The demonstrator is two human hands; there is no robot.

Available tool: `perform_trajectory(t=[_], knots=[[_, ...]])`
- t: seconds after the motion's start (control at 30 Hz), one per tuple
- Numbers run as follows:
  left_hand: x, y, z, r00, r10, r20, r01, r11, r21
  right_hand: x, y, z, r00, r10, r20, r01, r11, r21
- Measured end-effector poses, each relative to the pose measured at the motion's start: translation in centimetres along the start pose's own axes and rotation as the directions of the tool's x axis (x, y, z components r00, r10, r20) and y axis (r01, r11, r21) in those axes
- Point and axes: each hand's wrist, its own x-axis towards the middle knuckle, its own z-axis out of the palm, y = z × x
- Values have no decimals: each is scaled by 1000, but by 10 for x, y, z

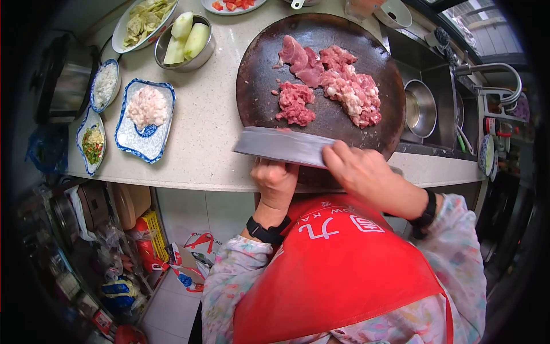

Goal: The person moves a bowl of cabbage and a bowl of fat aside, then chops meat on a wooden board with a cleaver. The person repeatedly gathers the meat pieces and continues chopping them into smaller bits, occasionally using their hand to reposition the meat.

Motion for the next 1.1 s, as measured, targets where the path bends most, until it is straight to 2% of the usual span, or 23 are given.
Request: perform_trajectory(t=[0.07, 0.13, 0.2, 0.27, 0.4, 0.47, 0.5, 0.6, 0.67, 0.7, 0.77, 0.8, 0.87, 0.93, 1.1], knots=[[2, 1, 2, 997, 20, -70, -14, 997, 75, 16, 3, 1, 1000, 6, 5, -6, 999, 34], [6, 7, -1, 999, -17, -44, 20, 996, 89, 18, 10, 4, 996, 29, -82, -17, 989, 150], [5, 6, 3, 997, -7, -81, 9, 1000, 21, 10, 13, -5, 994, 66, -91, -50, 984, 168], [2, 2, 3, 997, -7, -83, 9, 1000, 22, -3, 10, -17, 994, 106, -31, -99, 981, 165], [7, 5, -1, 997, 58, -52, -58, 998, 2, -27, 6, -21, 997, 72, -7, -70, 982, 174], [5, 7, -1, 999, -21, -27, 21, 1000, 8, -30, 6, -22, 986, 106, 131, -121, 986, 111], [4, 5, -1, 999, -24, -25, 24, 1000, 9, -25, 6, -21, 985, 105, 134, -121, 986, 114], [1, 0, 0, 998, 57, -11, -57, 998, 12, 5, 1, -11, 992, 54, 118, -61, 997, 54], [1, 1, 2, 992, 69, -109, -59, 994, 91, 28, -3, -3, 999, -10, 46, 5, 993, 114], [3, 1, 2, 991, 74, -107, -64, 993, 94, 31, 3, 1, 999, -10, 40, 5, 993, 116], [3, 2, 2, 996, 51, -79, -44, 995, 87, 29, 11, 6, 996, 26, -81, -9, 979, 206], [-1, 2, 3, 999, -8, -46, 10, 999, 37, 23, 12, 3, 996, 30, -83, -13, 979, 204], [-1, 0, 5, 997, 2, -81, -1, 1000, 21, 10, 13, -11, 996, 72, -50, -61, 979, 197], [3, 4, 0, 998, 14, -67, -13, 1000, 17, -9, 10, -17, 997, 50, -54, -40, 984, 174], [0, 3, -1, 1000, -13, -25, 13, 1000, 24, -29, 12, -19, 993, 51, 106, -59, 995, 81]])
